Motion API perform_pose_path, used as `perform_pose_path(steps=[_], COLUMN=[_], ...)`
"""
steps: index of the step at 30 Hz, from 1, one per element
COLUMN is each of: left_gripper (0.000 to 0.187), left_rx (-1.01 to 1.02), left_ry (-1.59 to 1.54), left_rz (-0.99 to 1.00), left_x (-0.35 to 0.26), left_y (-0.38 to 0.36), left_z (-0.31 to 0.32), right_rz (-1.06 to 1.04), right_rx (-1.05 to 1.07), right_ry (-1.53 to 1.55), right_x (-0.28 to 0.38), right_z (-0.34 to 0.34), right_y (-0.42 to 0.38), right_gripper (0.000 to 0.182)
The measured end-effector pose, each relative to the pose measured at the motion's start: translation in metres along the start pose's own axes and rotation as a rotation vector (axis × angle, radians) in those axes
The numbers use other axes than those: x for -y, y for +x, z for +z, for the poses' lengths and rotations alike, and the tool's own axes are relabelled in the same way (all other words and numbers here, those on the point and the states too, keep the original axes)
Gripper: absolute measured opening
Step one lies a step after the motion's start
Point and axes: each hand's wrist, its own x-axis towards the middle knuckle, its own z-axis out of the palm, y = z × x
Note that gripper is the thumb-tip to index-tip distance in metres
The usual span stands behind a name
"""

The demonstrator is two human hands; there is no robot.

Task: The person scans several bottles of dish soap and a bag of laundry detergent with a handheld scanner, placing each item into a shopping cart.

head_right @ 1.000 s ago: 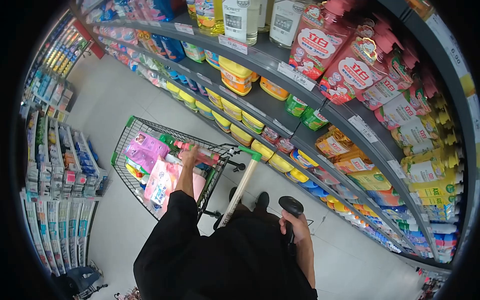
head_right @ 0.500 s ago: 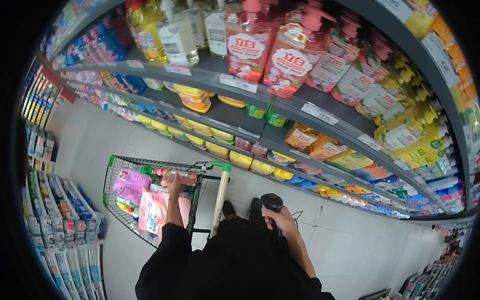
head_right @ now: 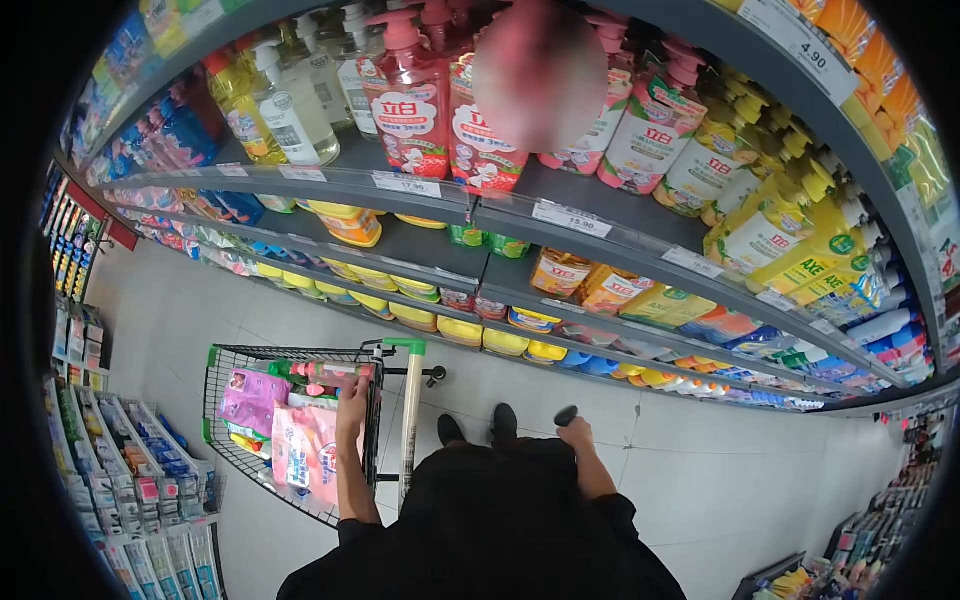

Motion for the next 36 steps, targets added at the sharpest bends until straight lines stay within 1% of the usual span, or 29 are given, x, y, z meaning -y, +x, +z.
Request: perform_pose_path(steps=[1, 2, 4, 5, 6, 8, 9, 10, 12, 14, 16, 17, 19, 20, 22, 24, 26, 27, 28, 29, 32, 33, 34, 36], left_gripper=[0.042, 0.042, 0.045, 0.051, 0.051, 0.053, 0.055, 0.055, 0.052, 0.05, 0.048, 0.047, 0.046, 0.046, 0.046, 0.047, 0.049, 0.05, 0.05, 0.048, 0.043, 0.041, 0.041, 0.036], left_rx=[0.002, 0.002, 0.005, -0.056, -0.053, 0.038, 0.034, 0.1, 0.114, 0.124, 0.147, 0.131, 0.107, 0.111, 0.091, 0.075, 0.092, 0.114, 0.091, 0.083, 0.097, 0.108, 0.107, 0.096], left_ry=[0.014, 0.02, 0.259, 0.442, 0.445, 0.513, 0.489, 0.352, 0.047, 0.07, 0.106, 0.127, 0.158, 0.163, 0.181, 0.21, 0.223, 0.211, 0.215, 0.204, 0.23, 0.265, 0.261, 0.253], left_rz=[-0.064, -0.064, 0.166, 0.277, 0.266, 0.261, 0.241, -0.014, -0.039, -0.048, -0.057, -0.063, -0.052, -0.051, -0.076, -0.077, -0.084, -0.089, -0.103, -0.094, -0.057, -0.04, -0.031, -0.014], left_x=[-0.016, -0.019, -0.018, -0.023, -0.026, -0.03, -0.016, -0.029, -0.018, -0.022, -0.028, -0.03, -0.025, -0.025, -0.029, -0.027, -0.027, -0.026, -0.024, -0.02, -0.022, -0.023, -0.024, -0.021], left_y=[-0.008, -0.013, -0.026, -0.032, -0.034, -0.032, -0.02, -0.021, -0.015, -0.015, -0.017, -0.019, -0.016, -0.016, -0.019, -0.021, -0.018, -0.016, -0.016, -0.014, -0.013, -0.015, -0.015, -0.016], left_z=[0.0, 0.002, 0.007, 0.015, 0.018, 0.018, 0.017, 0.02, 0.021, 0.02, 0.02, 0.021, 0.021, 0.022, 0.023, 0.023, 0.023, 0.022, 0.023, 0.023, 0.025, 0.024, 0.023, 0.024], right_rz=[0.044, 0.044, 0.102, 0.105, 0.109, 0.12, 0.064, 0.006, -0.119, -0.244, -0.357, -0.352, -0.002, 0.001, -0.198, -0.102, -0.057, -0.077, -0.097, -0.156, -0.109, -0.049, -0.054, -0.042], right_rx=[-0.061, -0.057, 0.028, 0.036, 0.056, 0.082, 0.091, 0.101, 0.122, 0.146, 0.169, 0.174, 0.201, 0.203, 0.151, 0.257, 0.225, 0.166, 0.105, 0.012, -0.021, 0.096, 0.088, -0.011], right_ry=[-0.04, -0.036, 0.019, 0.014, 0.018, 0.02, 0.03, 0.038, 0.055, 0.084, 0.129, 0.138, 0.083, 0.089, -0.189, -0.173, -0.095, -0.061, -0.028, -0.001, 0.105, 0.121, 0.122, 0.049], right_x=[-0.02, -0.025, -0.037, -0.05, -0.068, -0.099, -0.103, -0.186, -0.164, -0.139, -0.158, -0.155, -0.128, -0.122, -0.113, -0.091, -0.076, -0.073, -0.072, -0.078, -0.085, -0.087, -0.086, -0.121], right_z=[0.01, 0.009, 0.001, 0.01, 0.028, 0.048, 0.061, 0.063, 0.075, 0.08, 0.095, 0.094, 0.071, 0.06, 0.041, 0.007, -0.008, -0.01, -0.014, -0.007, 0.007, 0.008, 0.011, 0.069], right_y=[0.007, -0.001, -0.024, -0.022, -0.016, -0.009, -0.01, -0.031, -0.007, 0.019, 0.025, 0.025, 0.031, 0.032, 0.028, 0.019, 0.012, 0.012, 0.01, 0.012, 0.009, 0.006, 0.002, 0.028], right_gripper=[0.058, 0.058, 0.062, 0.062, 0.059, 0.056, 0.056, 0.055, 0.054, 0.052, 0.051, 0.051, 0.045, 0.045, 0.038, 0.035, 0.038, 0.041, 0.043, 0.048, 0.053, 0.054, 0.054, 0.05])
